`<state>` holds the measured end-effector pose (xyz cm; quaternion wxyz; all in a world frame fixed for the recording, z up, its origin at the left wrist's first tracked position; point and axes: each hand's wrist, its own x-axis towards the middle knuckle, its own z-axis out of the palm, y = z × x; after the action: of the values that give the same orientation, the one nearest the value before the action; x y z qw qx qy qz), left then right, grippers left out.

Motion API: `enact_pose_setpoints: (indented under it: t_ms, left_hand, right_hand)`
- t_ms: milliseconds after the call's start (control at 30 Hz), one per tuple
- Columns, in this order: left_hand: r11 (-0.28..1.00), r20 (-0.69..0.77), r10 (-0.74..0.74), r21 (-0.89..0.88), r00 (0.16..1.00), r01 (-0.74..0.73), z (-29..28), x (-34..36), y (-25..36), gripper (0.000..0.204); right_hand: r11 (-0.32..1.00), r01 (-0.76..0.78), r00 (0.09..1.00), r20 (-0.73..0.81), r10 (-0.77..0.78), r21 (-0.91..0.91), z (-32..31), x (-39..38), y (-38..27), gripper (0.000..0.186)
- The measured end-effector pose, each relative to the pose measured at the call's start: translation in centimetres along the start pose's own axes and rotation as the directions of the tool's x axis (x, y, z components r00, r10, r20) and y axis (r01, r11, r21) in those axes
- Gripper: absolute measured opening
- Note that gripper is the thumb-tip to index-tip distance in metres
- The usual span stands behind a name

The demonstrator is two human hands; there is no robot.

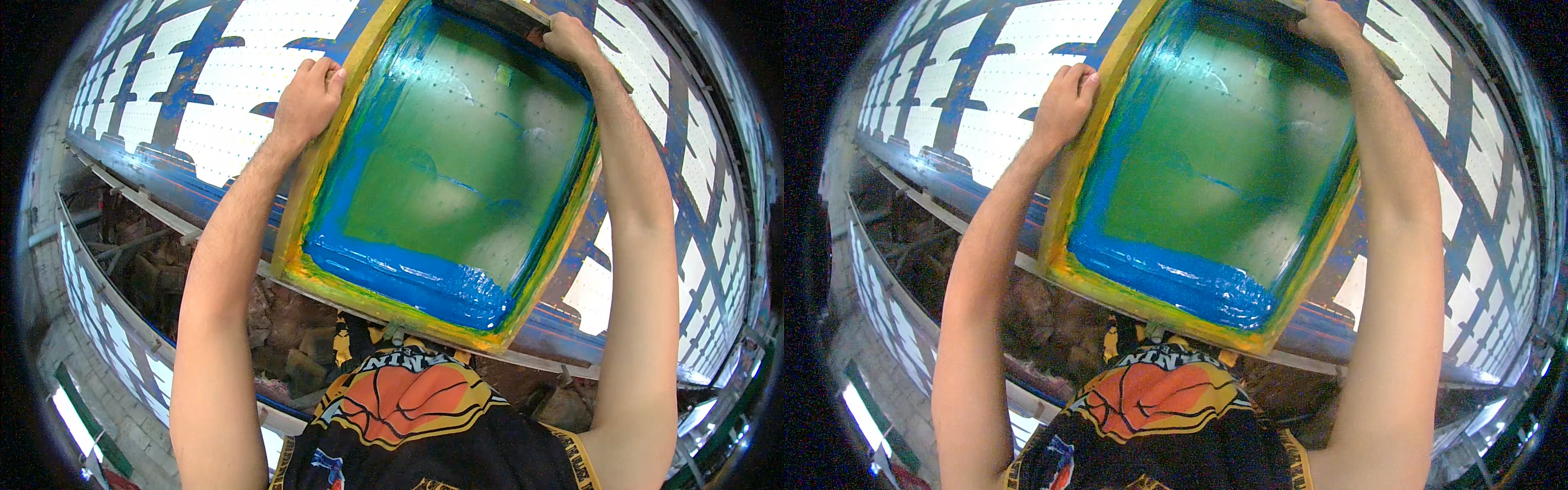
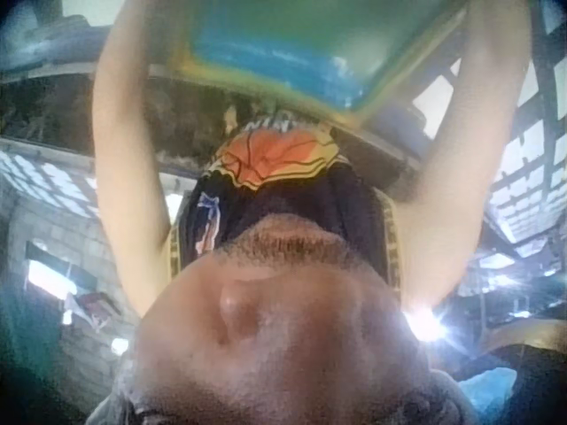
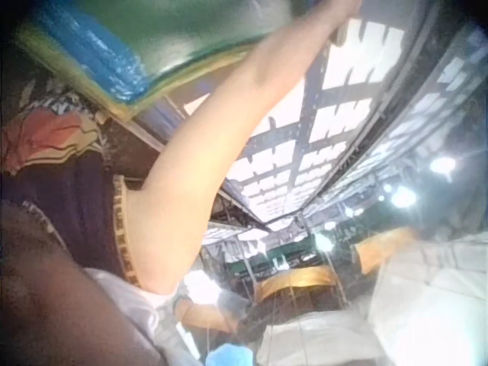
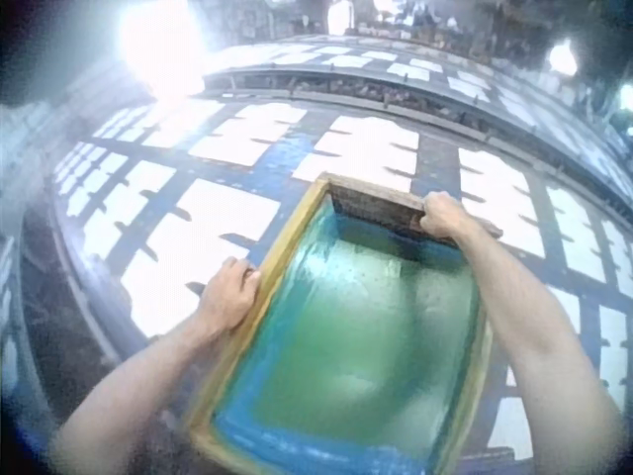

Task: The person repeatedly inks a screen printing frame with green ink using a squeegee, spreading the ink evenly across the mesh. The person then lifts and repositions the frame multiple times during the process.

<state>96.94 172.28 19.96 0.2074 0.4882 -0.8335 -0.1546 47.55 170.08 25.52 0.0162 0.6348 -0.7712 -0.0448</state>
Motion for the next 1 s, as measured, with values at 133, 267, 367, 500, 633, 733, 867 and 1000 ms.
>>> enact_pose_setpoints:
  t_ms: [133, 267, 367, 500, 633, 733, 867, 1000]
  left_hand:
    - [1.0, -0.022, 0.02, -0.008, 1.0, -0.021, 0.1, 0.3, -0.1, 0.035]
    - [0.999, -0.049, 0.044, 0.006, 0.998, -0.044, 0.3, 0.1, -0.5, 0.037]
    - [0.999, -0.048, 0.042, 0.008, 0.998, -0.041, 0.5, 0.1, -0.7, 0.039]
    - [0.999, -0.053, 0.038, 0.012, 0.998, -0.038, 0.8, 0.2, -0.8, 0.042]
    - [0.996, -0.055, 0.082, -0.015, 0.995, -0.083, 1.1, 0.3, -1.5, 0.046]
    - [0.805, -0.005, 0.467, 0.416, 0.884, -0.423, 1.3, 0.5, -2.1, 0.023]
    - [0.993, -0.104, 0.116, 0.043, 0.988, -0.112, 2.8, 0.9, -2.0, 0.032]
    - [0.974, -0.026, 0.212, 0.091, 0.977, -0.209, 3.5, 2.0, -2.8, 0.038]
  right_hand:
    - [0.998, 0.056, 0.998, 0.025, -0.057, 0.043, -0.1, -3.6, -2.0, 0.03]
    - [0.995, 0.011, 0.995, 0.094, -0.02, 0.095, -0.8, -10.9, -6.5, 0.029]
    - [0.994, -0.001, 0.989, 0.148, -0.015, 0.11, -1.5, -16.3, -9.8, 0.024]
    - [0.996, -0.02, 0.986, 0.168, 0.005, 0.084, -1.9, -24.7, -15.2, 0.032]
    - [0.983, -0.053, 0.99, 0.14, 0.028, 0.174, -1.8, -34.7, -21.3, 0.034]
    - [0.977, -0.085, 0.986, 0.161, 0.054, 0.196, -1.6, -41.5, -25.5, 0.044]
    - [0.954, -0.073, 0.997, -0.006, 0.078, 0.29, -1.5, -48.1, -29.6, 0.033]
    - [0.952, -0.06, 0.998, -0.015, 0.068, 0.299, -1.8, -48.7, -29.9, 0.035]
